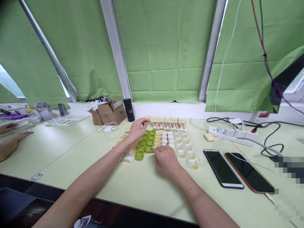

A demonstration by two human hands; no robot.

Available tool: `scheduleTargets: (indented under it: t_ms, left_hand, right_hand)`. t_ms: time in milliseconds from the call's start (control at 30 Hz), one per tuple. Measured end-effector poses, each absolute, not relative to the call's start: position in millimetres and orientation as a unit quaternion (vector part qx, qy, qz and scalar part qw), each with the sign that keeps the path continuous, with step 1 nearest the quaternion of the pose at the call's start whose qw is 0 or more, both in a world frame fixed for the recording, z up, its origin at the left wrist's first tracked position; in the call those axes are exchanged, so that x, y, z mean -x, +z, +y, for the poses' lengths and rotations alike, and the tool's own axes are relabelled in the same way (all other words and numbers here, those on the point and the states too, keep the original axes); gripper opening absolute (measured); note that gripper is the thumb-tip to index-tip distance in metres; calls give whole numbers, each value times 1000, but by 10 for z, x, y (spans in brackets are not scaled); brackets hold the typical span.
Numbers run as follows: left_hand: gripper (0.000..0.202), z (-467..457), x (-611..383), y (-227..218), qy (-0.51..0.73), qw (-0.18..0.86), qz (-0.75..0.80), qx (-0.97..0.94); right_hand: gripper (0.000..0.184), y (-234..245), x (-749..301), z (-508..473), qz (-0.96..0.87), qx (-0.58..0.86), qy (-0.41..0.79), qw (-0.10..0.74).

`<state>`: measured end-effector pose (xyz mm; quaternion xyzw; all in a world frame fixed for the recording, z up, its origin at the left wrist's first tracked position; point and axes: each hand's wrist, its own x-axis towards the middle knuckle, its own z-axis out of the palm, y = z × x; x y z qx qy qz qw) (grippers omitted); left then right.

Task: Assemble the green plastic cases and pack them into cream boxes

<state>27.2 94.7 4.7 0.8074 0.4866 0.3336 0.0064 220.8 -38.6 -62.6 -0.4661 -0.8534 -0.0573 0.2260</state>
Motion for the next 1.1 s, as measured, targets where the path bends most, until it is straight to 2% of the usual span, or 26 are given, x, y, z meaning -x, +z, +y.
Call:
scheduleTargets:
  t_ms: [100,200,400,700,900,1100]
  left_hand:
    - [24,560,-114,-77,332,-18,447,-830]
    - [23,277,54,-205,269,-34,410,-871]
    - [20,99,257,-332,218,-33,414,-883]
    - [5,35,318,-237,165,3,407,-898]
    - [9,-3,324,-145,92,21,406,-909]
    - [9,-25,319,-125,75,12,411,-909]
  right_hand:
    - [17,-634,-2209,-393,-857,465,-58,216]
    - [16,-632,-2212,-413,-862,465,-51,197]
    - [13,-600,-2209,-483,-876,455,-22,156]
    - [14,-570,-2236,-500,-871,469,-13,148]
    - [17,-568,-2235,-507,-869,472,-11,149]
    - [19,-593,-2241,-494,-868,473,-12,152]
